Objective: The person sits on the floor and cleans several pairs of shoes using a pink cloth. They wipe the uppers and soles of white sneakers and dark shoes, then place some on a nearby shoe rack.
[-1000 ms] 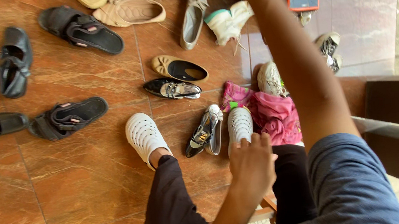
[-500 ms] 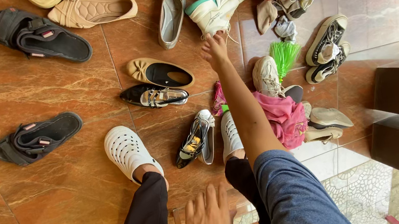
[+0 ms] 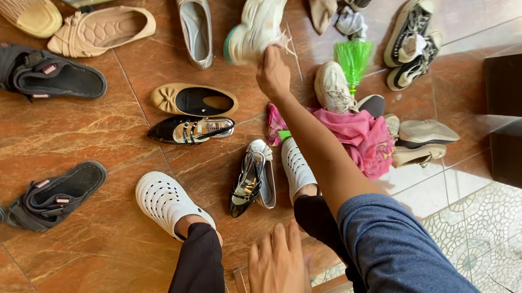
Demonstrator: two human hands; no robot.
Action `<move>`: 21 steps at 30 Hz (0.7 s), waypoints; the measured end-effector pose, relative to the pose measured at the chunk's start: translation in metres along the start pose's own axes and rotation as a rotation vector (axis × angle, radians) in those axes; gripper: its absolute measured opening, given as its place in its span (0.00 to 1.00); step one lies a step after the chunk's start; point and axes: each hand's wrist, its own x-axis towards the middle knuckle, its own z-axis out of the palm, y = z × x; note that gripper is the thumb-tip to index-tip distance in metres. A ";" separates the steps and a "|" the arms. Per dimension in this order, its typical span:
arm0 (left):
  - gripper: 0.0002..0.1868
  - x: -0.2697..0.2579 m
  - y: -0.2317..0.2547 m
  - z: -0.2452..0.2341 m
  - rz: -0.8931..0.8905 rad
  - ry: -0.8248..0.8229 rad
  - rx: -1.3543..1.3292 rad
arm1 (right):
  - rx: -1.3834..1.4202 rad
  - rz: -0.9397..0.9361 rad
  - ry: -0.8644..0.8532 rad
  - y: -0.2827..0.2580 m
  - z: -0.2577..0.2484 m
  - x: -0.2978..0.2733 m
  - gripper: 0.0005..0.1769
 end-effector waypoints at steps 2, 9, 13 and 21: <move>0.33 -0.001 0.006 -0.006 -0.050 -0.051 0.004 | -0.077 -0.055 -0.141 -0.009 -0.029 -0.015 0.11; 0.31 -0.036 -0.004 -0.007 -0.097 0.192 0.058 | -0.130 -0.223 -0.164 -0.083 -0.152 -0.032 0.13; 0.33 -0.049 -0.029 -0.008 -0.150 0.299 0.051 | -0.169 -0.422 -0.269 -0.141 -0.235 -0.089 0.15; 0.31 -0.042 -0.036 0.005 -0.140 0.540 -0.271 | -0.018 -0.886 -0.138 -0.205 -0.339 -0.253 0.18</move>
